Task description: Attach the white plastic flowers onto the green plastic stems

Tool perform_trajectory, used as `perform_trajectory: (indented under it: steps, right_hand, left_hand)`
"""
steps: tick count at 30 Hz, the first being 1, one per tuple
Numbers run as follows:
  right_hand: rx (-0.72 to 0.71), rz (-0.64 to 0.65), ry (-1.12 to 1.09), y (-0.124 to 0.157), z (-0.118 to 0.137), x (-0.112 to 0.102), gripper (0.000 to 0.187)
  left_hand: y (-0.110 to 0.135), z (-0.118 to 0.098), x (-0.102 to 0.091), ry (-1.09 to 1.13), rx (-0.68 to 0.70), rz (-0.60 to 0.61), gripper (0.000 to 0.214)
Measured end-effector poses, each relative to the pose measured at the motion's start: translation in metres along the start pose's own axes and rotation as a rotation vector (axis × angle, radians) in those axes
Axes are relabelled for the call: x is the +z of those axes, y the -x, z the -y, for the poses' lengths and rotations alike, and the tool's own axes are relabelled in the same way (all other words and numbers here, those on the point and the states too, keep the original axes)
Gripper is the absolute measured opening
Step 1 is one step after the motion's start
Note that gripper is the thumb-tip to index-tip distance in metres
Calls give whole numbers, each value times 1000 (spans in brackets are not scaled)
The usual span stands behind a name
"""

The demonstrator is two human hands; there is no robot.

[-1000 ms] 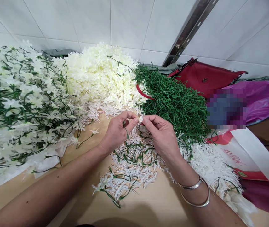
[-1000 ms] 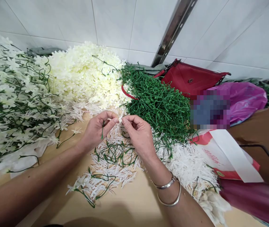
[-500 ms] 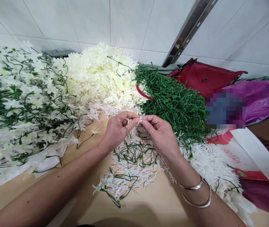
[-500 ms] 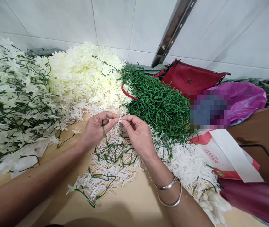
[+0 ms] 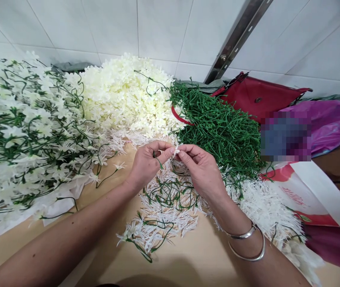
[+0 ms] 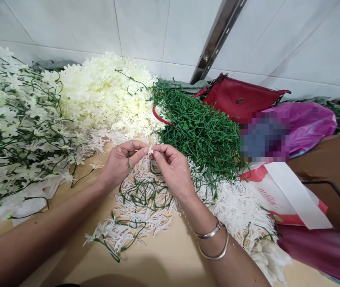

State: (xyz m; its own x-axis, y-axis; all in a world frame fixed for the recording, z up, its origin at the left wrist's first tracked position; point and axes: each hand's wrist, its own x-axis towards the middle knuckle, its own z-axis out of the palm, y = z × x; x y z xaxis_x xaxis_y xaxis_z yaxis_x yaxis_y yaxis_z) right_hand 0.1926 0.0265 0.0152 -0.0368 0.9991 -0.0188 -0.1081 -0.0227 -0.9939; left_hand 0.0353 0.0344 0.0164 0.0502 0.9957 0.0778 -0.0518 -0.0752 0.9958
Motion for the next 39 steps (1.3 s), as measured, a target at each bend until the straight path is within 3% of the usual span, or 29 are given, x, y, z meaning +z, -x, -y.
perform_trajectory:
  steps: [7,18,28,39]
  right_hand:
    - [-122,-14,-16,2,0,1,17]
    - [-158,-40,98,4,2,5,9]
    - [-155,-94,135,6,7,8,8]
    - [-235,-46,229,7,7,5,7]
  left_hand:
    - [2,-1,-1,-98,43,-83,14]
    - [3,-3,3,-51,23,-29,16]
    - [4,-3,2,-74,23,-60,16]
    - [4,-1,2,-44,14,-48,17]
